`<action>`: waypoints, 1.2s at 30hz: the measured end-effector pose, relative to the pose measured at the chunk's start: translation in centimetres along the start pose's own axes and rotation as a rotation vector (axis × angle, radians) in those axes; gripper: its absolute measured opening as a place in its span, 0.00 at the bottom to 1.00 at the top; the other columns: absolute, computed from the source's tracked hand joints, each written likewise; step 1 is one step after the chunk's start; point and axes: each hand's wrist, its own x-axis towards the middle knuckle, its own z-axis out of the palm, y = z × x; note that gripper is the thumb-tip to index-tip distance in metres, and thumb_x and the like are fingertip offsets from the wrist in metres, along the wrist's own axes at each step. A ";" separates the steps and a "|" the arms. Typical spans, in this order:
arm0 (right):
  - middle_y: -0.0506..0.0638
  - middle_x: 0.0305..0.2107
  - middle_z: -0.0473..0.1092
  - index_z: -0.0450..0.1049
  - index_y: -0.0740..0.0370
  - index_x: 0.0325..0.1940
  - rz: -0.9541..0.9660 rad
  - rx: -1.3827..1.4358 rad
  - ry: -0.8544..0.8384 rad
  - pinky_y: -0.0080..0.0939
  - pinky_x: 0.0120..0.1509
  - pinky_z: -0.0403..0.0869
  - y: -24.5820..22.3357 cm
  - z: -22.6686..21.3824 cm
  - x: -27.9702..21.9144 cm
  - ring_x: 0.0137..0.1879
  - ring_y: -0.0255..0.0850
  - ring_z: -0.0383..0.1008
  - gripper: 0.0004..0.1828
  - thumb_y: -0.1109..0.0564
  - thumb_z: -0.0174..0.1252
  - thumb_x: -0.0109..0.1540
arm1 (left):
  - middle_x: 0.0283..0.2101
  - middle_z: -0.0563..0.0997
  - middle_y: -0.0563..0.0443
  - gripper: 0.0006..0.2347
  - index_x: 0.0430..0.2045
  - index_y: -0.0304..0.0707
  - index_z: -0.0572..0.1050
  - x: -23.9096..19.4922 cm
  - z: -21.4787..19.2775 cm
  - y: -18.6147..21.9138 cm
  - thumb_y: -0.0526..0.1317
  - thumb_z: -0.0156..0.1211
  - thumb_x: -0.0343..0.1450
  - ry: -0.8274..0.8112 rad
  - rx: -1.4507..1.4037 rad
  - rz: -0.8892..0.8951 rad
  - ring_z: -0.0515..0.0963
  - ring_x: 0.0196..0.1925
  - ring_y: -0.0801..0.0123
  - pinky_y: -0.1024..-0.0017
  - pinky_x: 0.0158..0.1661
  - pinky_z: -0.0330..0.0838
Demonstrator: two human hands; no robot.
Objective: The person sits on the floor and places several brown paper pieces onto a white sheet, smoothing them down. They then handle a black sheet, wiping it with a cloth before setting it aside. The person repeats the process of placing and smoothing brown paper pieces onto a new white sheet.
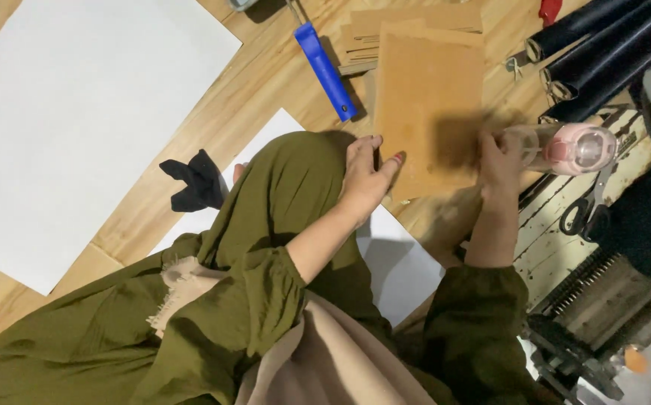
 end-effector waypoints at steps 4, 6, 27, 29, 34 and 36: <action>0.45 0.27 0.68 0.69 0.54 0.42 0.140 0.111 0.003 0.31 0.29 0.71 -2.0 -1.2 -0.5 0.28 0.31 0.68 0.15 0.44 0.54 0.59 | 0.38 0.74 0.47 0.10 0.41 0.37 0.70 0.4 1.1 -1.3 0.35 0.49 0.67 0.114 -0.233 0.062 0.75 0.41 0.67 0.68 0.42 0.70; 0.44 0.27 0.68 0.70 0.56 0.39 0.130 0.141 -0.036 0.27 0.30 0.71 -4.2 -2.0 -2.0 0.29 0.28 0.69 0.11 0.48 0.53 0.58 | 0.32 0.76 0.48 0.07 0.35 0.39 0.72 -0.1 0.2 0.4 0.32 0.47 0.67 0.116 -0.127 0.135 0.77 0.36 0.68 0.70 0.38 0.72; 0.45 0.31 0.68 0.70 0.65 0.42 -0.226 0.435 -0.296 0.21 0.38 0.67 -21.4 -0.6 -12.6 0.31 0.28 0.66 0.11 0.63 0.44 0.59 | 0.31 0.70 0.52 0.03 0.25 0.35 0.66 -5.4 -13.1 8.5 0.30 0.52 0.64 0.358 0.500 1.189 0.71 0.30 0.65 0.74 0.32 0.65; 0.53 0.37 0.72 0.70 0.71 0.45 -0.232 0.527 -0.467 0.27 0.44 0.79 -21.1 -0.2 -9.4 0.35 0.38 0.75 0.15 0.70 0.43 0.56 | 0.33 0.72 0.52 0.03 0.26 0.33 0.66 -6.7 -16.2 8.8 0.29 0.53 0.64 0.389 0.429 1.191 0.72 0.29 0.65 0.74 0.32 0.66; 0.47 0.32 0.70 0.71 0.65 0.37 -0.603 0.420 -0.487 0.21 0.43 0.74 -29.3 9.5 -14.7 0.35 0.30 0.71 0.07 0.71 0.54 0.56 | 0.28 0.79 0.48 0.06 0.28 0.30 0.74 -10.5 -25.2 6.8 0.26 0.60 0.60 0.681 0.071 1.009 0.77 0.27 0.72 0.81 0.34 0.74; 0.47 0.31 0.69 0.70 0.64 0.36 -0.685 0.409 -0.598 0.21 0.42 0.71 -31.2 15.0 -16.8 0.34 0.29 0.69 0.07 0.70 0.55 0.56 | 0.27 0.79 0.49 0.05 0.27 0.32 0.74 -12.0 -29.4 4.6 0.27 0.61 0.61 0.796 0.032 0.935 0.77 0.26 0.74 0.82 0.32 0.73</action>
